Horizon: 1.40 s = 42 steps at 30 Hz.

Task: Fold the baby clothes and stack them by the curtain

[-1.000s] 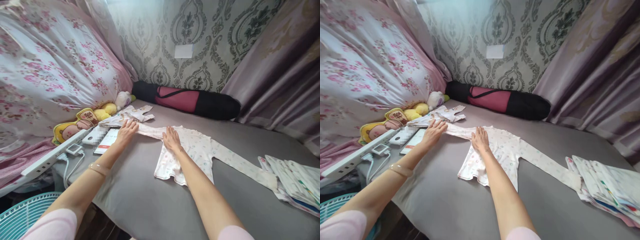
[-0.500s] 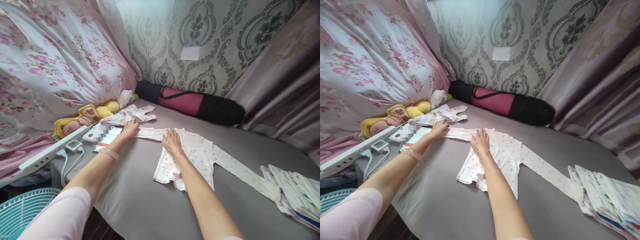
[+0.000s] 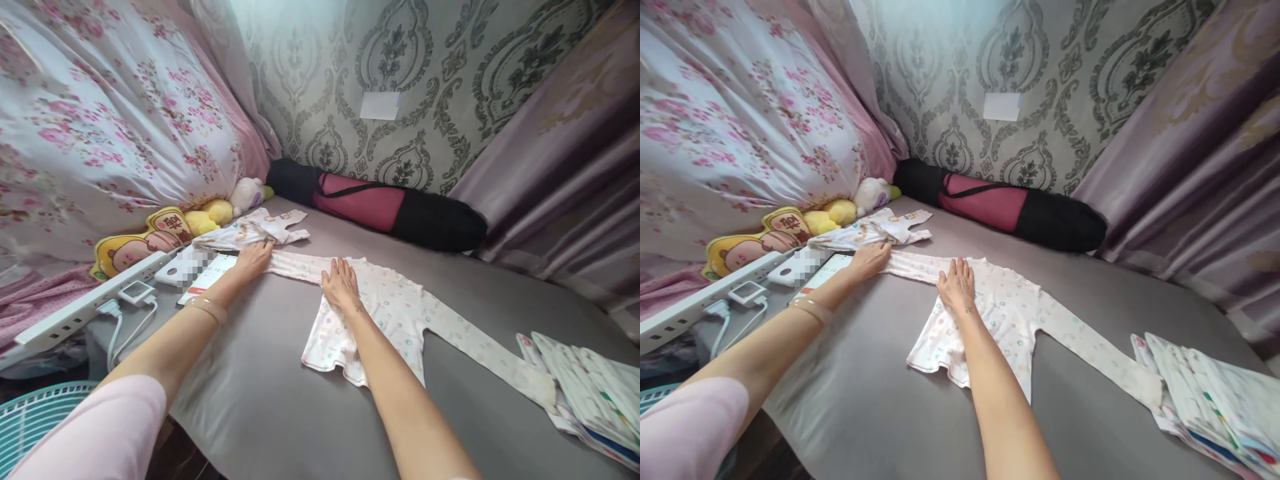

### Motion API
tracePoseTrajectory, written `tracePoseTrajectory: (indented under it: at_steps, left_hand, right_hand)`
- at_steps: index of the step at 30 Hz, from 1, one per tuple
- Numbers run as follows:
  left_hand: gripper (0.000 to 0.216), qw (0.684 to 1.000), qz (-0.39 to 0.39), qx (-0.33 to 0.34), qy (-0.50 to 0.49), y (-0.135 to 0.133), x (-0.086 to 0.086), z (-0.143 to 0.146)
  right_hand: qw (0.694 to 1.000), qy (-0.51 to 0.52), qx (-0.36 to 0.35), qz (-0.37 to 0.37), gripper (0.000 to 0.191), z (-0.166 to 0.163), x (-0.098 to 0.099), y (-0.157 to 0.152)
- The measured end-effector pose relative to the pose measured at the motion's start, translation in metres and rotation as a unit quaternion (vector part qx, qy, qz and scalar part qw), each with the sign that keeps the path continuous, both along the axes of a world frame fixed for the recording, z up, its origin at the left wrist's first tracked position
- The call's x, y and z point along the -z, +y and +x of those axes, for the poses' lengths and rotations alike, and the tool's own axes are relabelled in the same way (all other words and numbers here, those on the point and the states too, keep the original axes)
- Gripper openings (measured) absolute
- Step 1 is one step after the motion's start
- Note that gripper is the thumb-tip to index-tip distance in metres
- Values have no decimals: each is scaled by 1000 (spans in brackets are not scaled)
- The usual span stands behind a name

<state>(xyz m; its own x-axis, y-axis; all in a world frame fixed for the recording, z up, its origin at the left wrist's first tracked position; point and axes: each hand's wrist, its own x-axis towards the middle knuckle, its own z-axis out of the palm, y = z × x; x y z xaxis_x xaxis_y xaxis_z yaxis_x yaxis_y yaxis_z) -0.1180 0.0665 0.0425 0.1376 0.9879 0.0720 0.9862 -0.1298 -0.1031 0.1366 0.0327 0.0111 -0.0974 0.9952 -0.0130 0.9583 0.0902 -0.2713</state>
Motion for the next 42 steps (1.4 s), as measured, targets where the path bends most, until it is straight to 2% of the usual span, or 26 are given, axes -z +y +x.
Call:
tracePoseTrajectory:
  at_steps: [3,5,8,11,13,17,22,27,35,42]
  left_hand:
    - [30,1000,-14,-23,0,9,-4,8]
    - [25,1000,-16,-17,-7,16,-10,18]
    - [24,998,-35,19,-42,29,-18,42]
    - [26,990,-76,62,-98,41,-18,77]
    - [23,983,-101,77,-130,47,-14,100]
    - [24,974,-130,75,-172,54,-6,129]
    - [24,963,-162,78,-200,60,-4,130]
    - [20,955,-164,110,-221,65,-1,125]
    - [20,954,-40,178,-238,56,25,129]
    - [21,952,26,195,-235,57,40,122]
  right_hand:
    - [1000,14,-1,9,65,0,1,-1]
    - [999,40,-6,33,63,2,2,-3]
    - [986,112,-10,124,54,7,4,-5]
    - [964,173,-21,202,34,13,3,-6]
    - [961,183,-63,197,23,16,0,-7]
    - [967,164,-154,123,13,16,-14,-12]
    - [977,122,-164,62,9,9,-28,-18]
    - [979,84,-175,60,14,6,-27,-17]
    - [981,44,-180,66,25,3,-22,-20]
    - [972,112,-204,43,26,6,-29,-23]
